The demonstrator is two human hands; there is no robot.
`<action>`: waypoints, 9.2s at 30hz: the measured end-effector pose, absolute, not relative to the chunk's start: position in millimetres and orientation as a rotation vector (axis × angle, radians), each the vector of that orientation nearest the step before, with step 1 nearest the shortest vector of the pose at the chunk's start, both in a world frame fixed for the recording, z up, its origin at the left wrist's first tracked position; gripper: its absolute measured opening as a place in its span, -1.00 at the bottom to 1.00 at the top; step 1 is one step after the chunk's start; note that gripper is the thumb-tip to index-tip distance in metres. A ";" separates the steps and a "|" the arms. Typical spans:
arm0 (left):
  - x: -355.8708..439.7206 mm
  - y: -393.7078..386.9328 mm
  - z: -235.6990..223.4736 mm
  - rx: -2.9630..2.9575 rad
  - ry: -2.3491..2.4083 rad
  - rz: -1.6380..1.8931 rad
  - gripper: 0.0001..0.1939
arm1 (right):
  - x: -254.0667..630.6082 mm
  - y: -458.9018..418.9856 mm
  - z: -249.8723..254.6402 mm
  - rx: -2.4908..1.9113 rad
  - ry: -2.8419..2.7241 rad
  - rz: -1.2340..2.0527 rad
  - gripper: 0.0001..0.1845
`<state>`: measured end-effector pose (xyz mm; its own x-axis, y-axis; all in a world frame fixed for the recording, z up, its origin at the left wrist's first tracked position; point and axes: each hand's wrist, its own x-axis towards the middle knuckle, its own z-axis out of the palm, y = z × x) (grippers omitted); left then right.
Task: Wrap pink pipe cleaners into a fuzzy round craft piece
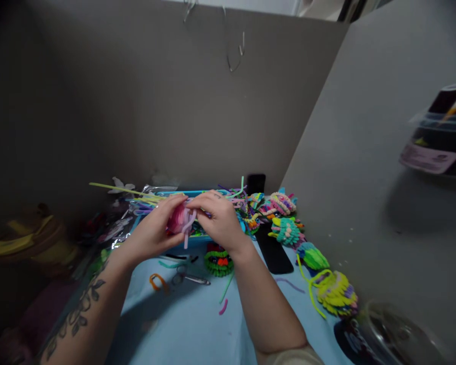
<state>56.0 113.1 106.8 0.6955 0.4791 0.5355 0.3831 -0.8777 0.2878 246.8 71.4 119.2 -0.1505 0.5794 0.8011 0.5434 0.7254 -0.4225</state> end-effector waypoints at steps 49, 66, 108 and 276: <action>63.1 126.5 93.1 2.383 1.013 1.228 -0.42 | 231.1 67.3 118.9 -1.130 -1.588 0.381 -0.92; 71.6 112.5 95.5 2.443 0.861 1.276 -0.34 | 221.9 79.2 106.5 -0.976 -1.356 0.834 -0.82; 64.8 113.9 102.9 2.396 0.835 1.213 -0.49 | 231.0 82.7 109.7 -0.921 -1.419 0.947 -0.68; 23.1 -7.9 27.8 1.959 0.852 0.564 -0.83 | 214.1 -59.7 2.5 -1.356 -1.709 0.435 -0.91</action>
<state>23.1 -7.9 27.8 0.6587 0.7507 0.0517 0.3408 -0.3589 0.8690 214.1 -59.7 2.5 -0.0109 0.9083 0.4181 0.5980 0.3410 -0.7253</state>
